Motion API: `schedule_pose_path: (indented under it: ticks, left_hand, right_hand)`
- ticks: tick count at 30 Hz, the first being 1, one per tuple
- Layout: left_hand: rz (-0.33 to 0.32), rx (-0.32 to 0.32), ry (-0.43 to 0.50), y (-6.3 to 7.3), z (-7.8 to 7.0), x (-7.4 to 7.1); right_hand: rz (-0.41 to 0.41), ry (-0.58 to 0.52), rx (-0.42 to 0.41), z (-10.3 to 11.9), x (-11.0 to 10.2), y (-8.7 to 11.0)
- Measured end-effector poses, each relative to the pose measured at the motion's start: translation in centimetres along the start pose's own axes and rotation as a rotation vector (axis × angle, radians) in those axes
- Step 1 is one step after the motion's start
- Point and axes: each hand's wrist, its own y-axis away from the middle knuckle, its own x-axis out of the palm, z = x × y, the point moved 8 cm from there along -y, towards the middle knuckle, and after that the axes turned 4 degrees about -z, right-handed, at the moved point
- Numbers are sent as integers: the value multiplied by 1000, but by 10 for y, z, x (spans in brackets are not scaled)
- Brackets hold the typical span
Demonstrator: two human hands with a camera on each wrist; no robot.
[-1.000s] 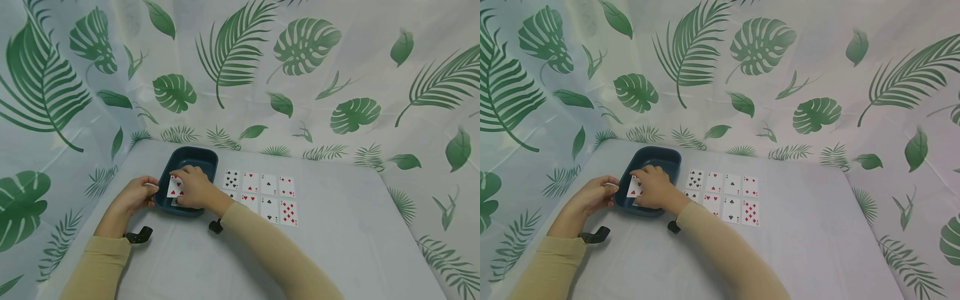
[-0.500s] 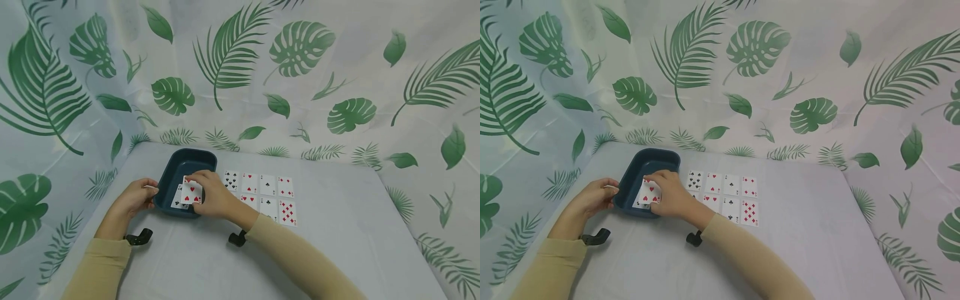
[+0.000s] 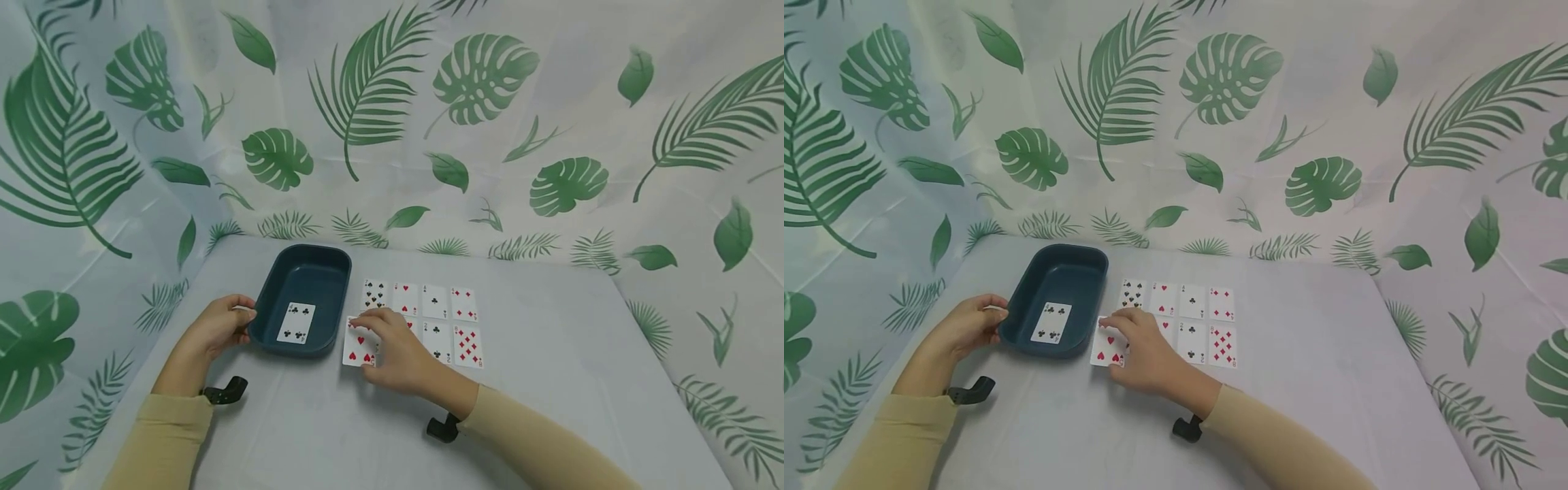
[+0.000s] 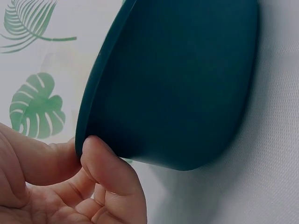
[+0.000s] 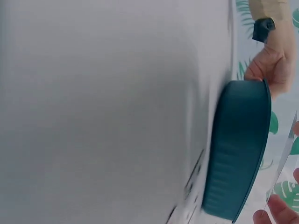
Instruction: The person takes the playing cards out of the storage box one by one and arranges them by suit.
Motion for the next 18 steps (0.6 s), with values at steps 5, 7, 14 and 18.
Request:
schedule_pose_path:
  ticks: [5,7,14,18]
  left_hand:
    - [-10,-2,2,0,2,-1]
    - [-11,-5,2,0,3,-1]
    - [-9,-8,8,-1,3,-1]
    - [-9,-11,9,-2,3,0]
  right_hand:
    - [0,25,74,-16,-8,20]
    - [0,34,99,-23,-11,27]
    - [26,58,173,-40,-13,49]
    - [67,69,218,-49,-9,57]
